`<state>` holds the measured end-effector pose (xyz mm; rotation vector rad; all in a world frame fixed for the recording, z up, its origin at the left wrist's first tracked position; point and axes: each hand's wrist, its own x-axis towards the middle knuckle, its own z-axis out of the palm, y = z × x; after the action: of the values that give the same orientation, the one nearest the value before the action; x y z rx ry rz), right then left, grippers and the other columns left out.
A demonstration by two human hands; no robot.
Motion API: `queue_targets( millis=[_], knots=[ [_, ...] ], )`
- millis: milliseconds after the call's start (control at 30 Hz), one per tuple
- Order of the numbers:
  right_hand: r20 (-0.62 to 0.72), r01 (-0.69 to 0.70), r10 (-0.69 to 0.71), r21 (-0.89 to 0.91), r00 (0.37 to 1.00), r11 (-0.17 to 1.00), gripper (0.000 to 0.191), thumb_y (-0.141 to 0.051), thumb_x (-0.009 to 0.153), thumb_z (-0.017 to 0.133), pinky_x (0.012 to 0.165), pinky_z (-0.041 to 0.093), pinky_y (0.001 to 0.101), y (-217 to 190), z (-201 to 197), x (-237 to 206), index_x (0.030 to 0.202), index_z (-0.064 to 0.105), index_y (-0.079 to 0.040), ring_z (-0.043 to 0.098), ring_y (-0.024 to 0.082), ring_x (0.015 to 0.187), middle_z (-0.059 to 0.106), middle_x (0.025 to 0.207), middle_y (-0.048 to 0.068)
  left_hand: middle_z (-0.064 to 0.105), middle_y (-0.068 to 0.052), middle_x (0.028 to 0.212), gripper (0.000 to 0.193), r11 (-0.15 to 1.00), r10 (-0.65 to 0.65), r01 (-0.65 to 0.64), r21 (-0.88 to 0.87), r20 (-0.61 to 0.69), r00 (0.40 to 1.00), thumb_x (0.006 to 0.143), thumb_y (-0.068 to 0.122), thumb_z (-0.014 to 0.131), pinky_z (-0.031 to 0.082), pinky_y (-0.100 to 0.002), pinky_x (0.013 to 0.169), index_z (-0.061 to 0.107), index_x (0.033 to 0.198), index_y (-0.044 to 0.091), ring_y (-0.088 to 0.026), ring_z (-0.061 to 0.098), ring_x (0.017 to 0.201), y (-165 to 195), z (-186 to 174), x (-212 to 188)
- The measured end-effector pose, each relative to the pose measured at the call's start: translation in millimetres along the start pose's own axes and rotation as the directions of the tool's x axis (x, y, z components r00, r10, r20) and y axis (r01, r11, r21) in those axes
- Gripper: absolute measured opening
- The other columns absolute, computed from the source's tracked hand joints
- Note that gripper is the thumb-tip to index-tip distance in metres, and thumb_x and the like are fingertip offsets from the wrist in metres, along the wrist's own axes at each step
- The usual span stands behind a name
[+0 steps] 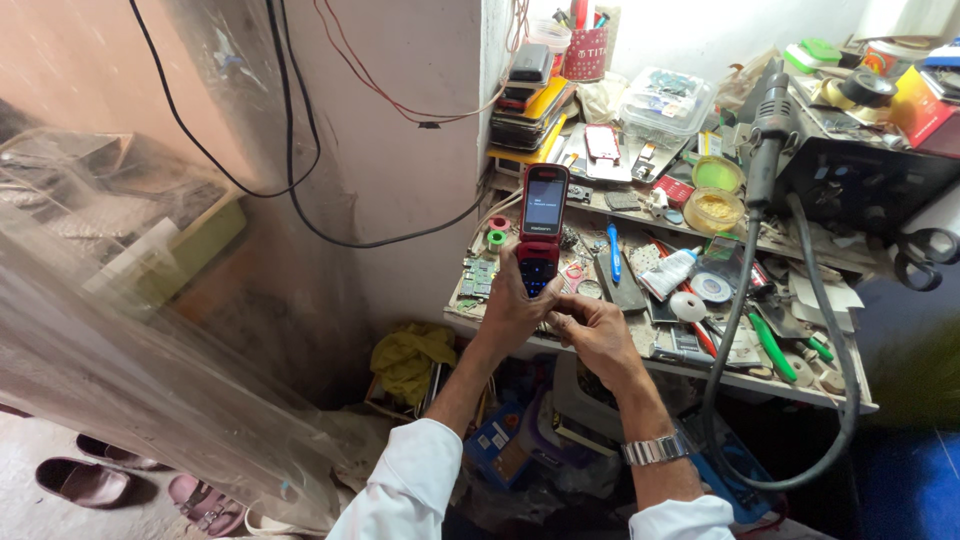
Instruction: The person operates a red flip phone, navigating menus and pressing keys. They then open the phone's back cover and use a small metal tool to probe the internal battery compartment and circuitry.
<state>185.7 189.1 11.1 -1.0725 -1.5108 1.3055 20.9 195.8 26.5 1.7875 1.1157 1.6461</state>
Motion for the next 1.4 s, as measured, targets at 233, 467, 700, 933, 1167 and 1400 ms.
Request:
queue_targets(
  millis=[233,467,700,933,1167,1400],
  knots=[
    [0.010,0.016,-0.016,0.016,1.000,1.000,0.025,-0.009,0.096,0.068,0.061,0.049,0.0225,1.3,0.0,-0.1,0.119,0.076,-0.002,0.060,0.005,0.072,0.075,0.091,0.001,0.065,-0.018,0.109,0.066,1.000,-0.022,0.022,-0.002,-0.005,1.000,0.092,0.017,0.076,0.058,-0.040,0.079,0.033,0.140,0.004,-0.027,0.069,0.095,-0.8,-0.2,-0.6],
    [0.011,0.021,-0.021,0.014,1.000,1.000,0.024,-0.010,0.096,0.069,0.061,0.050,0.0228,-2.2,1.4,-1.4,0.118,0.076,-0.002,0.059,0.005,0.073,0.076,0.091,0.001,0.065,-0.018,0.109,0.063,0.999,-0.027,0.027,0.023,-0.004,1.000,0.092,0.019,0.076,0.058,-0.041,0.078,0.035,0.138,0.004,-0.028,0.070,0.095,2.7,-1.5,0.0],
    [0.001,0.014,-0.014,-0.039,1.000,0.999,0.025,-0.013,0.095,0.069,0.062,0.053,0.0236,-7.6,2.0,-3.8,0.118,0.076,-0.005,0.063,0.005,0.074,0.078,0.094,0.001,0.066,-0.017,0.108,0.061,0.999,-0.053,0.053,0.011,0.015,0.998,0.093,0.020,0.076,0.059,-0.040,0.075,0.036,0.137,0.004,-0.027,0.071,0.093,7.6,-3.1,-0.5],
    [-0.004,0.016,-0.016,-0.046,1.000,0.999,0.025,-0.012,0.095,0.070,0.061,0.052,0.0234,-6.0,1.4,-2.8,0.117,0.077,-0.004,0.062,0.005,0.074,0.077,0.093,0.002,0.067,-0.017,0.106,0.061,0.998,-0.069,0.068,0.007,0.011,0.998,0.093,0.021,0.076,0.059,-0.040,0.072,0.036,0.136,0.004,-0.027,0.072,0.089,5.4,-2.2,0.2],
    [0.006,0.028,-0.028,-0.030,1.000,0.999,0.024,-0.012,0.095,0.070,0.061,0.052,0.0230,-5.7,1.6,-3.8,0.117,0.077,-0.004,0.062,0.005,0.074,0.077,0.094,0.001,0.067,-0.017,0.106,0.059,0.997,-0.077,0.077,0.017,0.019,0.997,0.093,0.021,0.075,0.059,-0.040,0.073,0.037,0.135,0.005,-0.028,0.072,0.090,5.1,-2.2,-0.3],
    [0.008,0.021,-0.020,-0.027,1.000,0.999,0.025,-0.012,0.095,0.070,0.062,0.051,0.0228,-6.6,1.6,-3.4,0.117,0.077,-0.004,0.062,0.005,0.075,0.077,0.095,0.000,0.066,-0.017,0.109,0.061,0.998,-0.054,0.053,0.036,0.019,0.998,0.094,0.021,0.076,0.059,-0.040,0.076,0.035,0.136,0.005,-0.028,0.072,0.095,3.1,-2.2,-0.8]
  ],
)
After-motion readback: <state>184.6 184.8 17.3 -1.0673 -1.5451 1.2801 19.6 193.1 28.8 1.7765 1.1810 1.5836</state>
